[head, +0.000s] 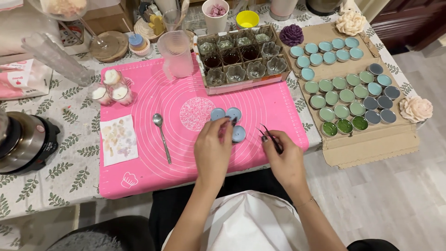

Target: Assembling and preparing tea light candles by placing and adjusting wicks.

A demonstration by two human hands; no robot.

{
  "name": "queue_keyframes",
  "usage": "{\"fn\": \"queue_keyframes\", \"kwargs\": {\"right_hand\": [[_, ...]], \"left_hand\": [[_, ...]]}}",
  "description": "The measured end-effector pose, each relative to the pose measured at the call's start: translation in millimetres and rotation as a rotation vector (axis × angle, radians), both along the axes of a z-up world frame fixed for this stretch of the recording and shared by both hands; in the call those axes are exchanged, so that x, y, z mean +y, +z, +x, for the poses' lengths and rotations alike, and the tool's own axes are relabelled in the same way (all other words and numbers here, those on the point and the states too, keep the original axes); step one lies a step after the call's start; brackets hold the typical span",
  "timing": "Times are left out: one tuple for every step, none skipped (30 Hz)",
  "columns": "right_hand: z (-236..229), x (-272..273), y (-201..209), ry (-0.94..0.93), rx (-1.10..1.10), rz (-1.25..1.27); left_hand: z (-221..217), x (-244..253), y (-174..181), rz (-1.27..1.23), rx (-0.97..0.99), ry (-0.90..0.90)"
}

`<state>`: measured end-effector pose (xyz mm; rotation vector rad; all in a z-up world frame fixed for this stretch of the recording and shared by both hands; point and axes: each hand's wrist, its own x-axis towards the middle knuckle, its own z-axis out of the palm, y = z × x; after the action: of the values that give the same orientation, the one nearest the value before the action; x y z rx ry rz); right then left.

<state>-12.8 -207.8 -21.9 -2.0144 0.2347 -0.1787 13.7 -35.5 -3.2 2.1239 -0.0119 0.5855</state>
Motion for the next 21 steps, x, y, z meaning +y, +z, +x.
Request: {"fn": "queue_keyframes", "kwargs": {"right_hand": [[1.4,0.2,-3.1,-0.004,0.001,0.0],[2.8,0.6,-6.0,0.012,0.042,0.038],[6.4,1.9,-8.6,0.031,0.079,0.076],[8.4,2.3,-7.6,0.029,0.076,0.077],[10.4,3.9,-7.0,0.027,0.073,0.123],[12.0,6.1,-6.1,0.024,0.07,0.169],[13.0,5.8,-6.9,0.03,0.068,0.17],[14.0,5.7,-7.4,0.017,0.074,0.184],[16.6,4.9,-7.7,0.002,0.075,0.197],[17.5,7.3,-6.9,0.006,0.068,0.198],[16.5,5.8,-5.7,-0.007,0.049,0.208],[15.7,4.0,-4.6,-0.02,0.029,0.218],[15.1,1.5,-5.5,-0.022,0.025,0.215],[14.7,-1.1,-6.5,-0.014,0.036,0.217],[13.9,-4.2,-7.7,-0.005,0.049,0.216],[14.6,-8.1,-8.3,-0.006,0.046,0.212],[14.6,-9.7,-9.6,0.0,0.07,0.197],[14.5,-11.2,-10.9,0.007,0.094,0.181],[15.3,-12.1,-12.0,0.011,0.093,0.183],[16.0,-13.0,-13.1,0.024,0.092,0.177],[15.7,-13.4,-14.3,0.035,0.093,0.173]], "left_hand": [[-4.4,1.2,5.5,0.0,0.001,-0.004],[-8.9,2.7,11.1,-0.054,0.183,-0.012],[-11.6,5.2,17.2,-0.107,0.362,-0.019],[-12.5,4.7,10.8,-0.106,0.359,-0.021],[-14.3,5.4,4.6,0.011,0.251,-0.043],[-16.4,6.6,-1.6,0.129,0.144,-0.067],[-16.4,2.7,-3.9,0.13,0.142,-0.061],[-16.4,-1.1,-6.1,0.144,0.181,-0.069],[-14.3,-5.5,-8.1,0.158,0.216,-0.079],[-12.6,-7.6,-8.1,0.159,0.209,-0.075],[-11.7,-13.5,-8.7,0.151,0.251,-0.069],[-10.6,-19.7,-9.4,0.143,0.294,-0.064],[-10.3,-21.2,-12.7,0.141,0.289,-0.067],[-10.0,-22.7,-16.1,0.13,0.27,-0.054],[-10.1,-24.8,-20.0,0.117,0.253,-0.041],[-10.6,-24.5,-17.4,0.113,0.25,-0.043],[-12.5,-22.0,-14.7,0.095,0.264,-0.037],[-14.5,-19.4,-12.2,0.077,0.278,-0.032],[-15.5,-14.6,-4.6,0.078,0.277,-0.028],[-16.7,-9.8,3.0,0.068,0.262,-0.021],[-18.5,-4.6,10.6,0.059,0.25,-0.015]]}}
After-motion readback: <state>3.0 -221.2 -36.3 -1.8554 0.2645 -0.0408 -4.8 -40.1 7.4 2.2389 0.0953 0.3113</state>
